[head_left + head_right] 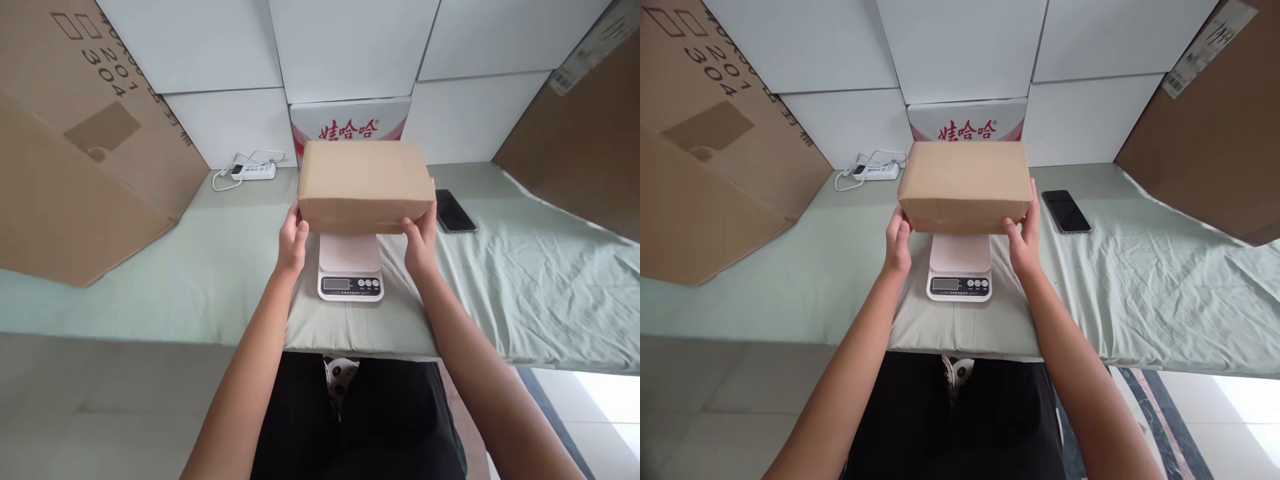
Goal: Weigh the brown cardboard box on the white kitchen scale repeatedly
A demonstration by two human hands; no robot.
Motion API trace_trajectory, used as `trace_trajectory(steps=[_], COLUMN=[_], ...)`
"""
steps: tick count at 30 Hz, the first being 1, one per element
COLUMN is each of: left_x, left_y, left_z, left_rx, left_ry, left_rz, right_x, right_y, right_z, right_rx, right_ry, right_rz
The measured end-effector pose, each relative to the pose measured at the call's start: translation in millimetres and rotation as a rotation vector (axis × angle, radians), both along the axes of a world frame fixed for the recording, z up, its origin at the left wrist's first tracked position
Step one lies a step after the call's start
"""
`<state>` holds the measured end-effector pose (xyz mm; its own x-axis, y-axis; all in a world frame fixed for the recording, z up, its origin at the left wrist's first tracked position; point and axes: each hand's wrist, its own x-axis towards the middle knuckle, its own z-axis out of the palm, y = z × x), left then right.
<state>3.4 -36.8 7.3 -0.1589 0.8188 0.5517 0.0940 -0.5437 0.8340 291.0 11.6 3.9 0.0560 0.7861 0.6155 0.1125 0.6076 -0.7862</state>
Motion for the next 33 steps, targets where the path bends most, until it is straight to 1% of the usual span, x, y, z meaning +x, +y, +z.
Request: trace_trajectory(steps=[2, 4, 6, 8, 15, 23, 29, 33], left_x=[3.2, 5.8, 7.9, 9.5, 11.6, 6.8, 7.9, 8.5], left_y=[-22.4, -39.6, -50.9, -57.0, -62.4, -61.9, -63.2, -64.3], left_z=[-4.9, -10.1, -13.8, -15.7, -18.0, -19.8, -16.7, -15.0], left_rx=[-0.029, -0.061, -0.086, -0.108, -0.149, -0.145, -0.136, -0.152], left_ry=[-0.015, -0.039, -0.065, -0.082, -0.097, -0.155, -0.108, -0.088], left_rz=[-0.011, -0.023, -0.029, -0.031, -0.009, 0.034, -0.01, -0.022], right_x=[4.0, 7.4, 9.9, 11.2, 9.0, 12.2, 10.2, 8.9], right_y=[-19.6, -36.2, -48.2, -55.5, -61.3, -59.5, -59.7, -59.6], right_z=[-7.7, -14.5, -18.0, -17.6, -9.4, -12.1, -7.6, -5.9], right_rx=[-0.012, -0.024, -0.032, -0.04, -0.082, -0.094, -0.04, -0.05], right_ry=[0.0, -0.004, -0.005, -0.011, -0.029, 0.006, 0.002, -0.015], right_rz=[-0.018, -0.024, -0.029, -0.04, -0.074, -0.113, -0.13, -0.087])
